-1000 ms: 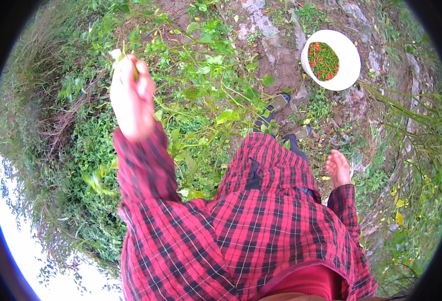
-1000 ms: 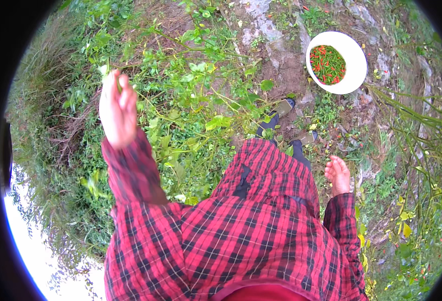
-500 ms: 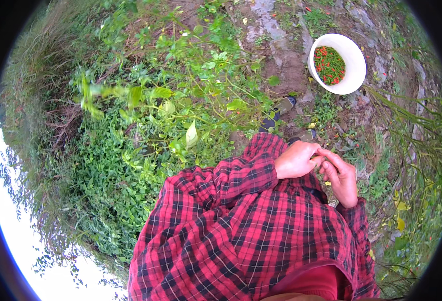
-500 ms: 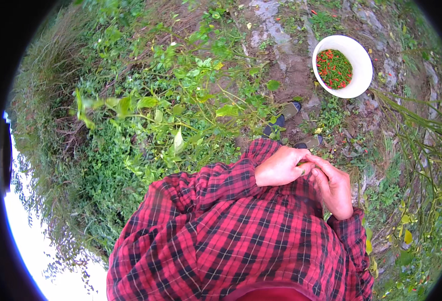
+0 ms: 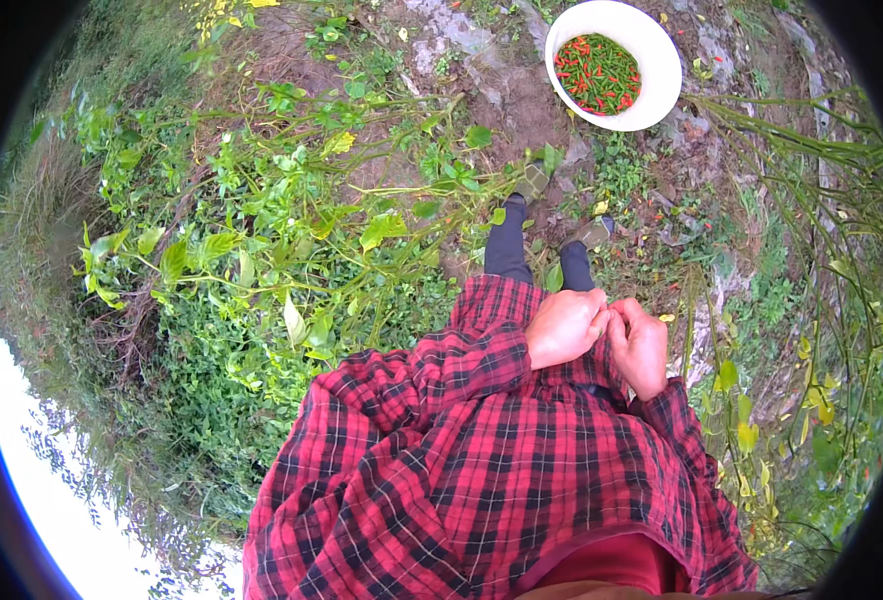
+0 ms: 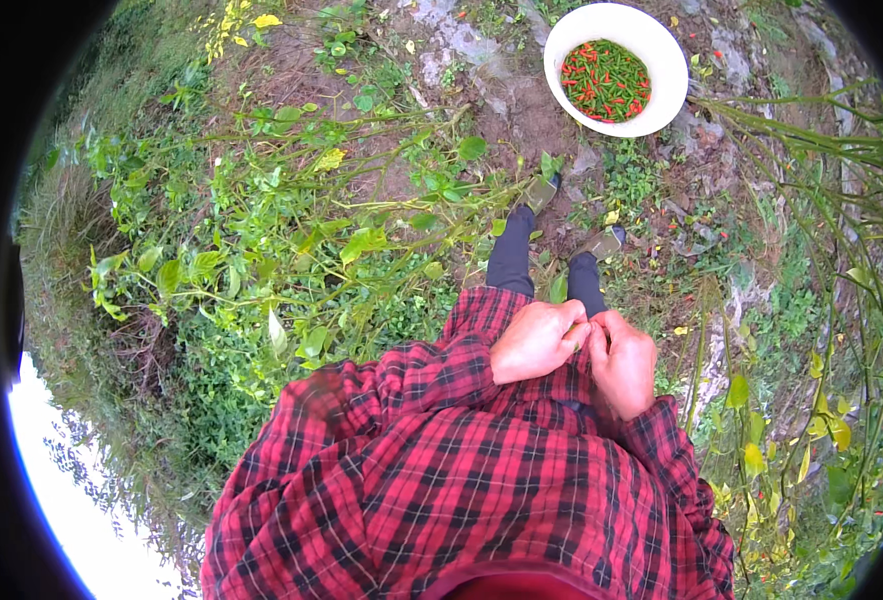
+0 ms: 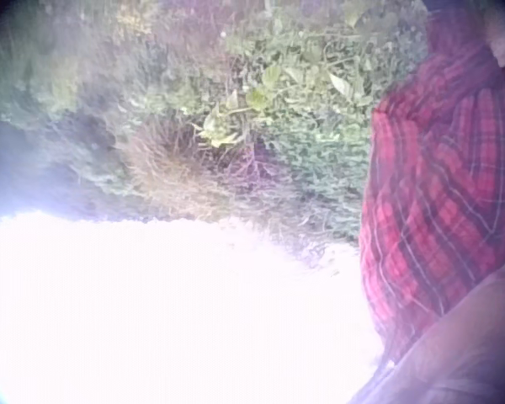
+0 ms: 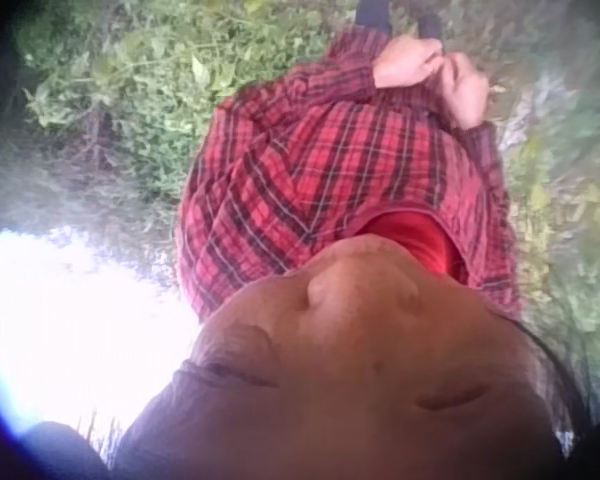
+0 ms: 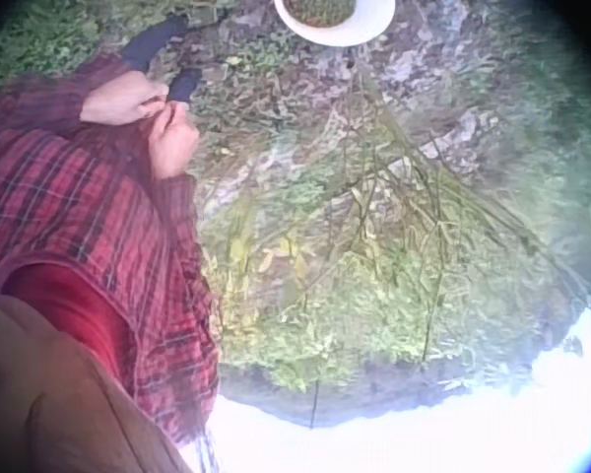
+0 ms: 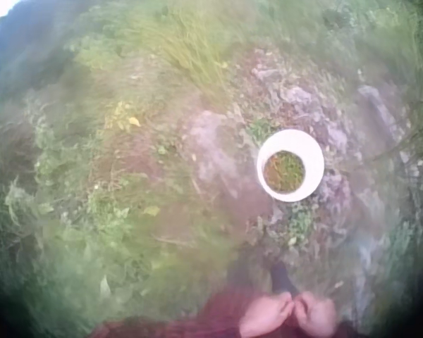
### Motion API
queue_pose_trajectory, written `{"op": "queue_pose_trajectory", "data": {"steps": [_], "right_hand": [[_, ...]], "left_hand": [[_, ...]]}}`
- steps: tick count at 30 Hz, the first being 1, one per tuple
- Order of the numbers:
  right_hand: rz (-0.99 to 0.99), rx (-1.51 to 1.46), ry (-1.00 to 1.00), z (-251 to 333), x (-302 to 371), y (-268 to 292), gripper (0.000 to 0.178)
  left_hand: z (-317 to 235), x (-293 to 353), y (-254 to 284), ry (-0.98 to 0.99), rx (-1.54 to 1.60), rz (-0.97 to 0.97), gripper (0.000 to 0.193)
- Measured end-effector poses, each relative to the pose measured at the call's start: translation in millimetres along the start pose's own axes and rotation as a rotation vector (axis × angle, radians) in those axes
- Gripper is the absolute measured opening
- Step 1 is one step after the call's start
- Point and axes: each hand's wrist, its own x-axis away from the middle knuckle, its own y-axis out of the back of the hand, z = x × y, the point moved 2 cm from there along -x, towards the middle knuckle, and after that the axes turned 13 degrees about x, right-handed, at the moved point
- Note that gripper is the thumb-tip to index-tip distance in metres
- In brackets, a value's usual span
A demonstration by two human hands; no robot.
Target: The person picks small red chilies from a bush by hand and places them into a white bowl on the ground. They move between several nearby plants, selecting and collecting chilies throughout the clip.
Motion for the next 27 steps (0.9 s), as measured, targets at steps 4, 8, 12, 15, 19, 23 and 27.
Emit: {"op": "queue_pose_trajectory", "data": {"steps": [4, 8, 12, 15, 19, 23, 27], "right_hand": [[-0.104, -0.026, -0.083, -20.9, 9.0, -29.8, 0.007], [-0.219, 0.248, -0.397, -94.7, 3.1, -41.7, 0.009], [-0.099, -0.101, -0.551, -164.4, 32.5, -36.5, 0.017], [0.002, -0.158, -0.524, -173.3, 48.7, -62.3, 0.053], [0.05, -0.007, -0.496, -173.0, 69.9, -103.2, 0.072], [0.148, -0.117, -0.737, -189.1, 113.3, -129.1, 0.063], [0.248, -0.473, -0.928, -201.0, 147.8, -144.8, 0.049]], "left_hand": [[-6.3, -2.1, -2.0, -0.015, -0.046, -0.023, 0.018], [-26.9, 3.4, -13.2, -0.07, 0.082, 0.17, 0.013], [-37.8, -33.4, -2.3, -0.104, 0.347, 0.03, 0.01], [-41.8, -112.3, 6.1, -0.237, 0.503, -0.044, 0.013], [-9.9, -243.7, 7.7, -0.212, 0.451, -0.076, 0.073], [106.9, -288.4, 23.3, 0.298, 0.534, -0.095, 0.08], [211.8, -295.4, 59.6, 0.63, 0.406, -0.424, 0.088]]}}
